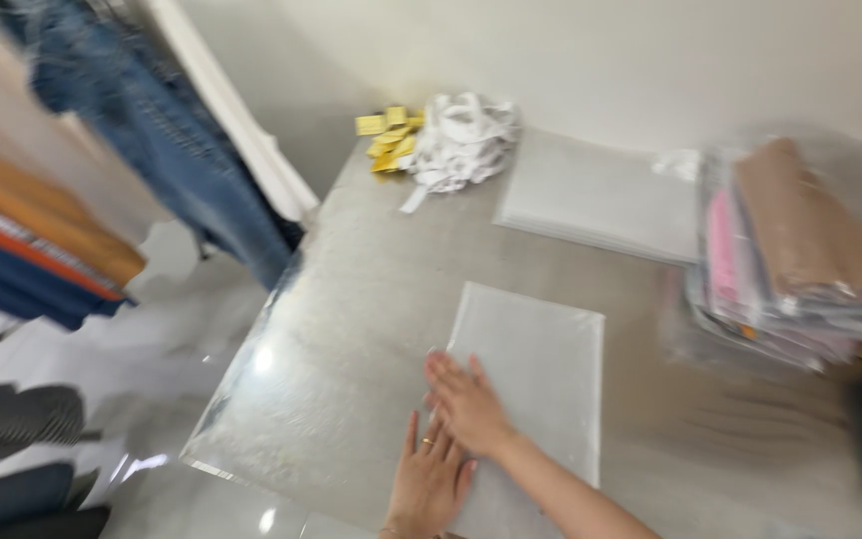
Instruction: The person unpacks folded clothes from clear plastic bags on a metal table, places them on a stack, and then repacks them into new bags. The person handles orange, black, beige, and plaid garments, smoothing the plastic and arranging the items neatly.
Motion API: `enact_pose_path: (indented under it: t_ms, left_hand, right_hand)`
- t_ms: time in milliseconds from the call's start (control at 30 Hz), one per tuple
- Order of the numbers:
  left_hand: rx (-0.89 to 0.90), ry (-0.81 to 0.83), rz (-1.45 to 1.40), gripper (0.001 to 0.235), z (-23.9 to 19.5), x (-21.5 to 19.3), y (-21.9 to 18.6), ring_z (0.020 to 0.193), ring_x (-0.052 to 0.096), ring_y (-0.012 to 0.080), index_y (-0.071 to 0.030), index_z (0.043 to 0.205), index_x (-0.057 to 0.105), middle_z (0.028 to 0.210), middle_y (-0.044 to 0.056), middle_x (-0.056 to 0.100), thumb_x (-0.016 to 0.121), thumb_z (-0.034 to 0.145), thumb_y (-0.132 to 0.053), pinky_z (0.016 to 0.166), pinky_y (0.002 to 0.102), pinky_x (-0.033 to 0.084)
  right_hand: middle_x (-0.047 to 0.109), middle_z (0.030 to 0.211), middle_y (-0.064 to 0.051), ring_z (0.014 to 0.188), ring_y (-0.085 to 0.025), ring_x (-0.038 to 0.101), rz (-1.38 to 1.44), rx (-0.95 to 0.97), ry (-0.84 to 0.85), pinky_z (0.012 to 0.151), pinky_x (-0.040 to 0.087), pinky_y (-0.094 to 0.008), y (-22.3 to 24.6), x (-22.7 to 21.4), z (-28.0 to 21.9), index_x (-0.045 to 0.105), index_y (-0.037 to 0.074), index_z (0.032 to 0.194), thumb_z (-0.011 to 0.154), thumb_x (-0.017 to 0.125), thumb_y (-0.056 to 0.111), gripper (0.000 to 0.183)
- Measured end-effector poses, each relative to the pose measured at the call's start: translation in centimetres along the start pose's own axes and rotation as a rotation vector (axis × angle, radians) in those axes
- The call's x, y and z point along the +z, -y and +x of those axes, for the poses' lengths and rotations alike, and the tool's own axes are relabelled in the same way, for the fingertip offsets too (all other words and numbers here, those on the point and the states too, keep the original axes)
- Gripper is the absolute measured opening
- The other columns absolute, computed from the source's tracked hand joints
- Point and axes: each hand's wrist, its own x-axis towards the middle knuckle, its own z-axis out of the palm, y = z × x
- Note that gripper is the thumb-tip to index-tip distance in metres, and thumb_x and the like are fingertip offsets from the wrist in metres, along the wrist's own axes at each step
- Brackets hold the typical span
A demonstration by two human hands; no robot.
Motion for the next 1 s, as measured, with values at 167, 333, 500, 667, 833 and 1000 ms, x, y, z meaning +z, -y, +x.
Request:
enact_pose_path:
  t_ms: [167,333,500,667,833,1000]
  left_hand:
    - [-0.019,0.004,0.146,0.064,-2.9,-2.6,-0.9,0.154,0.037,0.0271,-0.012,0.16,0.046,0.169,0.013,0.039,0.05,0.104,-0.044,0.12,0.057,0.026]
    - [-0.037,-0.098,0.321,0.067,-7.4,-2.2,-1.1,0.153,0.044,0.0214,-0.009,0.155,0.049,0.165,0.009,0.047,0.024,0.114,-0.056,0.123,0.052,0.032]
    - [-0.201,0.049,-0.108,0.055,-6.3,-5.0,-2.7,0.146,0.045,0.0314,0.0,0.146,0.055,0.164,0.015,0.044,0.064,0.101,-0.029,0.118,0.057,0.031]
    - [-0.899,0.257,-0.148,0.05,-3.5,-2.8,-1.9,0.112,0.058,0.0284,-0.015,0.138,0.053,0.112,0.001,0.065,0.065,0.101,-0.047,0.083,0.047,0.059]
    - [-0.967,0.666,-0.177,0.031,0.3,-5.1,0.0,0.099,0.07,0.027,-0.021,0.106,0.066,0.102,0.001,0.072,0.062,0.1,-0.052,0.074,0.045,0.057]
    - [-1.09,0.842,-0.686,0.035,2.4,-8.1,-1.0,0.066,0.055,0.0106,-0.019,0.076,0.055,0.069,-0.005,0.06,0.068,0.095,-0.044,0.065,0.028,0.043]
  right_hand:
    - [0.037,0.169,-0.005,0.157,-0.023,0.03,-0.153,0.051,-0.201,0.126,0.011,-0.054,-6.9,-0.1,5.8,0.036,0.013,0.163,0.108,0.038,0.038,0.06]
    - [0.025,0.174,-0.008,0.161,-0.021,0.019,-0.131,0.205,-0.063,0.127,0.012,-0.053,-10.9,-2.8,11.8,0.031,0.011,0.164,0.108,0.036,0.044,0.065]
    - [0.012,0.177,-0.006,0.164,-0.02,0.006,-0.024,0.331,0.076,0.129,0.006,-0.056,-7.5,-7.1,11.6,0.02,0.01,0.166,0.107,0.036,0.046,0.07]
    - [0.061,0.145,-0.015,0.144,-0.031,0.051,0.341,0.115,-0.574,0.119,0.039,-0.044,-0.5,-8.1,2.9,0.063,0.007,0.139,0.103,0.06,0.017,0.037]
    - [0.078,0.074,-0.011,0.061,-0.02,0.071,1.02,0.707,-0.353,0.06,0.058,-0.033,7.3,-5.6,-12.5,0.078,0.004,0.107,0.099,0.067,0.017,0.019]
    - [0.079,0.109,-0.045,0.098,-0.055,0.077,1.801,1.328,-0.016,0.092,0.062,-0.056,10.4,-3.1,-21.1,0.071,-0.024,0.127,0.099,0.065,0.008,0.043]
